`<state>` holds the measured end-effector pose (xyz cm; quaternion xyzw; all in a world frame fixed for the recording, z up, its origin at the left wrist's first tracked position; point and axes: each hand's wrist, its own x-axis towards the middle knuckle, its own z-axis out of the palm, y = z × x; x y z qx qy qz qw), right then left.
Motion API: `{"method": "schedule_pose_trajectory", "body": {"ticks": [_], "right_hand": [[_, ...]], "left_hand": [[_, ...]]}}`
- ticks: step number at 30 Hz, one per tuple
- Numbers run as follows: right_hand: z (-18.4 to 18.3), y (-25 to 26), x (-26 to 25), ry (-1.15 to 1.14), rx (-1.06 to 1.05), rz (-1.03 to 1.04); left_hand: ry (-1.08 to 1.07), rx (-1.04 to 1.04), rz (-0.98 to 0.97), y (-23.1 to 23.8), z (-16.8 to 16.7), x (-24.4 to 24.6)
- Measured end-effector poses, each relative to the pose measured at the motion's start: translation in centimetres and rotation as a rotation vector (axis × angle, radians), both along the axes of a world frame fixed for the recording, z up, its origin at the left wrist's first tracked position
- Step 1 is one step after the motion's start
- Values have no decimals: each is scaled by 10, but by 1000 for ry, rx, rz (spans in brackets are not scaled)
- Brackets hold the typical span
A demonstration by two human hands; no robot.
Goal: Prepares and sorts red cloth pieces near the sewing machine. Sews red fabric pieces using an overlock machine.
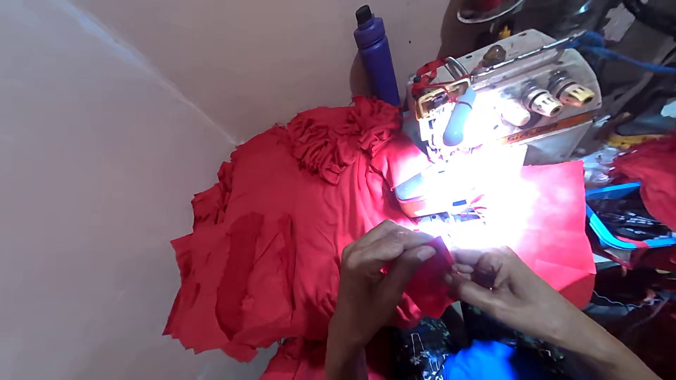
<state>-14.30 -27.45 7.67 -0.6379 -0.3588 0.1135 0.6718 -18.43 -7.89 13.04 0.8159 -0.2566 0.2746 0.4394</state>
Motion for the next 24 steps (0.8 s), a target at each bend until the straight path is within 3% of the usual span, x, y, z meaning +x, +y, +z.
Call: {"method": "schedule_pose_trajectory", "body": {"ticks": [7,10,14,20,24], "right_hand": [[-19,7,22,-265,-133,-397],[-27,17,41,-127,-199,-524],[-34,22,61,-27,-335,-539],[-35,13,43,-11,-364,-543],[-49,7,38,-55,-247,-604]], "left_hand": [[20,-23,81,6,-7,66],[151,-72,188,-4,-26,102],[211,146,444,-17,-53,134],[-5,369,627,-41,-67,120],[-81,435,741,-65,-81,101]]}}
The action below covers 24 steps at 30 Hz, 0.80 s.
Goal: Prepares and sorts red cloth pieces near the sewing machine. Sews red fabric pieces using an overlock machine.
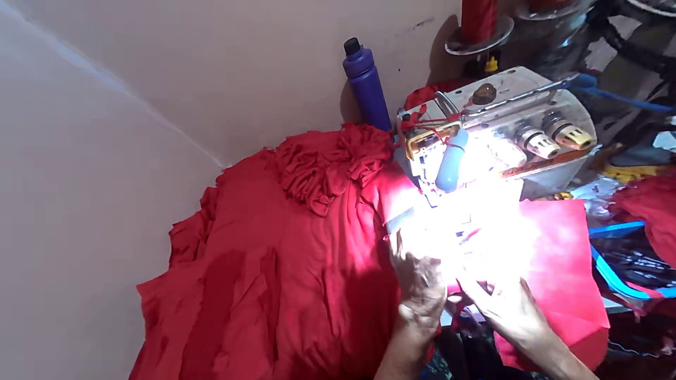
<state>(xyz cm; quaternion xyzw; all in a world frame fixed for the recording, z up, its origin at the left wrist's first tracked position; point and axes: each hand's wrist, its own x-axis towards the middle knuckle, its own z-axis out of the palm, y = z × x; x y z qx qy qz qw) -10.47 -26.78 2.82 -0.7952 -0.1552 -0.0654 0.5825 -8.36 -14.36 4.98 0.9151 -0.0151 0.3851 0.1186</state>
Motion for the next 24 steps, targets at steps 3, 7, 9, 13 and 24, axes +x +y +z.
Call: {"method": "schedule_pose_trajectory", "body": {"ticks": [3,7,9,13,24], "right_hand": [[2,2,9,-3,50,-20],[9,6,23,0,61,-51],[10,8,26,-47,53,-63],[12,11,37,-178,-125,-148],[7,-46,21,-359,-286,-201]], "left_hand": [[42,-81,-2,-5,-4,2],[93,-137,28,-5,3,8],[116,-146,21,-4,7,10],[405,-243,-3,11,26,24],[498,-445,-173,94,36,133]]}}
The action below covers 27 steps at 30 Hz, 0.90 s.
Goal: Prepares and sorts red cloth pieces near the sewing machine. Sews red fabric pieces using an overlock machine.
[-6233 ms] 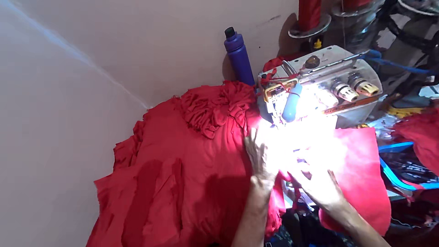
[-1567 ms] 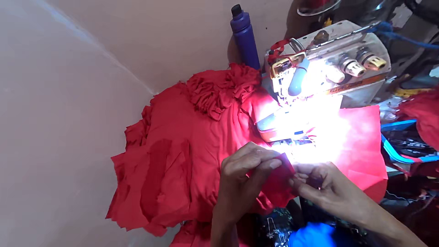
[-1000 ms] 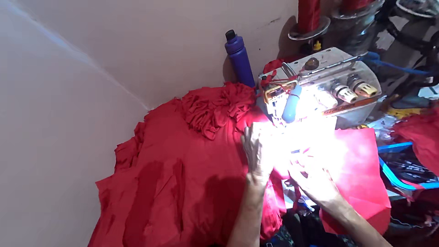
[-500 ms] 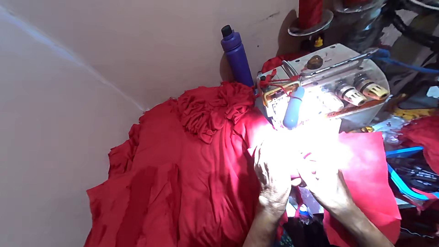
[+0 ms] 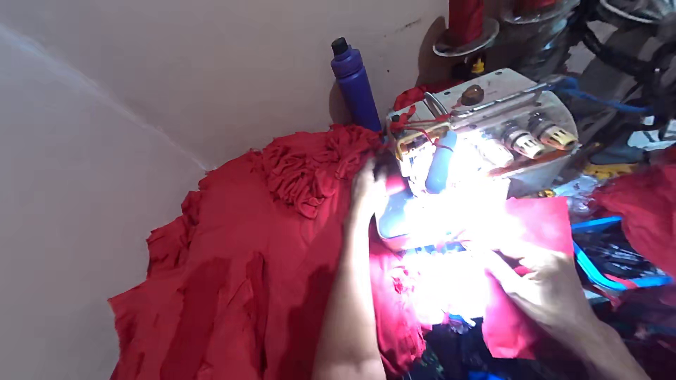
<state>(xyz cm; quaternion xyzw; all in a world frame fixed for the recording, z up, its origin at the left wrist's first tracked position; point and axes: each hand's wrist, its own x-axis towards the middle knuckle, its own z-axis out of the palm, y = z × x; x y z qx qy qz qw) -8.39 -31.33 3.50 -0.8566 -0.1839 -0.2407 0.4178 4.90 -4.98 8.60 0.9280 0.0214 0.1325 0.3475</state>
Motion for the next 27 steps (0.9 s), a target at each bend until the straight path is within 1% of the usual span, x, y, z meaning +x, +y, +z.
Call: {"method": "schedule_pose_trajectory", "body": {"ticks": [1,2,3,5,7,9,10,12,13,14,16,18,19,21,24,26,27], "right_hand": [[1,-15,-5,-17,-7,-11],[3,-32,-11,-28,-16,-11],[3,-48,-17,-38,-26,1],[0,-79,-28,-42,-65,85],[-9,-97,-38,-25,-128,195],[-20,-99,-45,-4,-200,256],[-26,-97,-46,-3,-225,257],[-35,-91,-47,-18,-235,217],[-37,-88,-47,-27,-230,199],[-39,-85,-47,-31,-226,190],[-38,-81,-48,-30,-211,190],[-34,-82,-49,-13,-164,217],[-32,-84,-50,3,-120,244],[-28,-89,-51,62,-14,323],[-25,-95,-50,132,90,389],[-20,-96,-45,135,85,369],[-14,-95,-40,119,58,340]], "left_hand": [[-65,-126,-62,12,-8,1],[-135,-188,-102,20,-15,-1],[-198,-195,-127,25,-20,-8],[-320,-97,-103,18,-24,-39],[-446,33,10,-9,-25,-89],[-544,75,103,-42,-34,-144],[-554,50,89,-59,-42,-171],[-551,-68,-1,-97,-63,-213],[-524,-112,-89,-114,-72,-226],[-498,-105,-153,-128,-82,-236],[-457,-4,-199,-148,-101,-245],[-452,94,-180,-156,-113,-245],[-462,100,-164,-157,-115,-243],[-453,18,-168,-154,-113,-242],[-373,-259,-274,-144,-104,-239],[-263,-406,-320,-135,-88,-233],[-199,-429,-332,-131,-76,-226]]}}
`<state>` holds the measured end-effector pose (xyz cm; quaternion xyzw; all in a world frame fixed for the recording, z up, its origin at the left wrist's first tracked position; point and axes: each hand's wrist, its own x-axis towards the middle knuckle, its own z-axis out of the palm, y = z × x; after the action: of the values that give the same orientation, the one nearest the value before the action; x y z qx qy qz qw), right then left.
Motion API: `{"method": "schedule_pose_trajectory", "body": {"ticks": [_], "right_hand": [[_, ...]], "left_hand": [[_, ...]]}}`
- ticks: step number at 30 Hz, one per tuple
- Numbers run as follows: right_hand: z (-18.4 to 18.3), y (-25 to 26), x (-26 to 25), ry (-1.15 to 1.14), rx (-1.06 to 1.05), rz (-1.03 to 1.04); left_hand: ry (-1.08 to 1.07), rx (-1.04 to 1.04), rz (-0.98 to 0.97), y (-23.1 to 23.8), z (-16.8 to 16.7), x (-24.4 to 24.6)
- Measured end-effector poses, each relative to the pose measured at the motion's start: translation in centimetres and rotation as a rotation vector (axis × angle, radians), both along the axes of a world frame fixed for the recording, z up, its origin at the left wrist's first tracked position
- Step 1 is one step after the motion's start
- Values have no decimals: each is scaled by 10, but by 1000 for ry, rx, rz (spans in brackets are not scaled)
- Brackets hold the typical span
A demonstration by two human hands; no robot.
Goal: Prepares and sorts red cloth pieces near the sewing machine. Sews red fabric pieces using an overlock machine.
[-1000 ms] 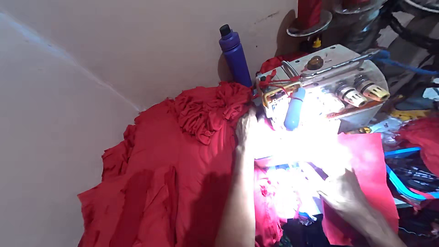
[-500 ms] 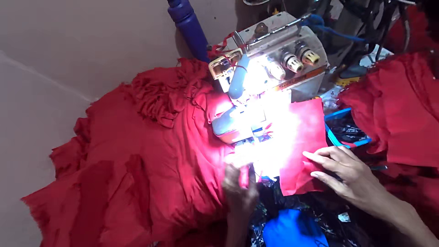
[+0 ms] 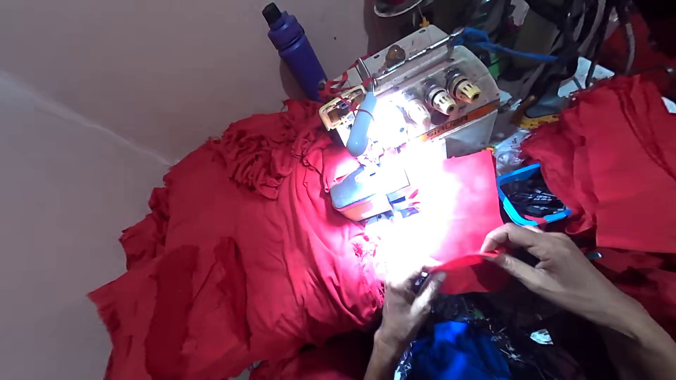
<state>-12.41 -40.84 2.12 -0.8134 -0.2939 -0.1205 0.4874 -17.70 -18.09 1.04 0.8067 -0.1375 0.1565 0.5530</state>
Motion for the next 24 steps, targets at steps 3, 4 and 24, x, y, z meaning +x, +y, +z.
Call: {"method": "schedule_pose_trajectory", "body": {"ticks": [3,4,24], "right_hand": [[40,1,20,-51,-7,-64],[55,1,27,-88,20,-84],[47,-28,-87,150,81,309]], "left_hand": [[0,172,-19,7,48,35],[-40,227,-1,6,67,49],[-108,27,-265,17,37,-65]]}}
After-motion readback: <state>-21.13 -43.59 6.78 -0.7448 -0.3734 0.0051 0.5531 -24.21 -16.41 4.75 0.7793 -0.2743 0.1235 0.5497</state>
